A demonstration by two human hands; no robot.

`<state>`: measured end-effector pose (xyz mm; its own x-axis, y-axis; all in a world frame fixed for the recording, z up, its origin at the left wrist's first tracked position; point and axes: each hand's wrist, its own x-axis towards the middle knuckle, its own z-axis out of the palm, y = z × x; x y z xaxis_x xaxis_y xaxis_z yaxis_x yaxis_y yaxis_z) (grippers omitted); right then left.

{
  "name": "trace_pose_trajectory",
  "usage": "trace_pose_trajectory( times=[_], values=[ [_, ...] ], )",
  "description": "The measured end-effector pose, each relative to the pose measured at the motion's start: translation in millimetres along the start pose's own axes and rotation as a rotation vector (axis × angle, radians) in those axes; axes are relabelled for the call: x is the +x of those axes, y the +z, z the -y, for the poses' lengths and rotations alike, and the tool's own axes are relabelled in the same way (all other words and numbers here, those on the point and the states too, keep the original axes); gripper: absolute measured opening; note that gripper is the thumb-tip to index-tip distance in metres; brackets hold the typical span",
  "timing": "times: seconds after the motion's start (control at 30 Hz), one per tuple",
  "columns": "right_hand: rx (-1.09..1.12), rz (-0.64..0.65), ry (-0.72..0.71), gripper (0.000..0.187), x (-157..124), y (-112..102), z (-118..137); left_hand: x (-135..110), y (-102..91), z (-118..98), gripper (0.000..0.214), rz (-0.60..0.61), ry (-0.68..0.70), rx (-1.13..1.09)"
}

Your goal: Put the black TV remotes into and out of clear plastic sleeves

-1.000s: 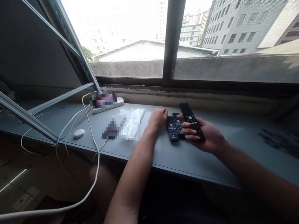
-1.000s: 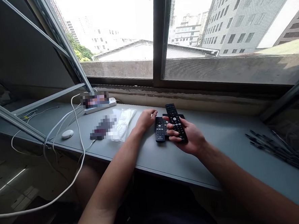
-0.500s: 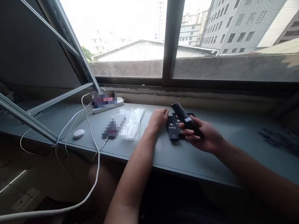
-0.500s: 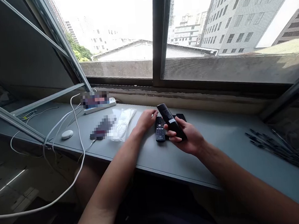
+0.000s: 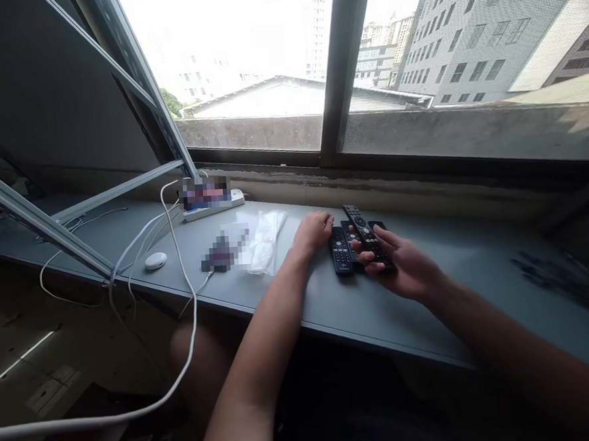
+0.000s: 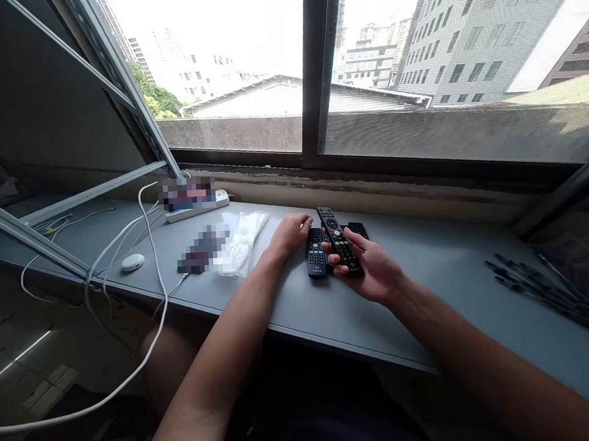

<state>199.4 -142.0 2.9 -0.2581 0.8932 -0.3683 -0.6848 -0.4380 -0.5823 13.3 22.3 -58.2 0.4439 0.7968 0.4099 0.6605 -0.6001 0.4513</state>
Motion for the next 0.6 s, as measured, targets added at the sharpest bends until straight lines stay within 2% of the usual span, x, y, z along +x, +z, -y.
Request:
trace_pose_trajectory(
  times=[0.2,0.4,0.6],
  values=[
    [0.014,0.132,0.012,0.037,-0.8,-5.0,-0.1,-0.3,2.7,0.2,0.036,0.028,0.002,0.007],
    [0.012,0.1,-0.008,0.037,-3.4,3.3,-2.7,-2.4,-0.4,-2.6,0.035,0.026,-0.01,-0.017],
    [0.037,0.068,0.012,0.037,-1.6,-1.2,-1.6,-2.6,-3.5,-5.3,0.034,0.05,-0.027,-0.01]
  ],
)
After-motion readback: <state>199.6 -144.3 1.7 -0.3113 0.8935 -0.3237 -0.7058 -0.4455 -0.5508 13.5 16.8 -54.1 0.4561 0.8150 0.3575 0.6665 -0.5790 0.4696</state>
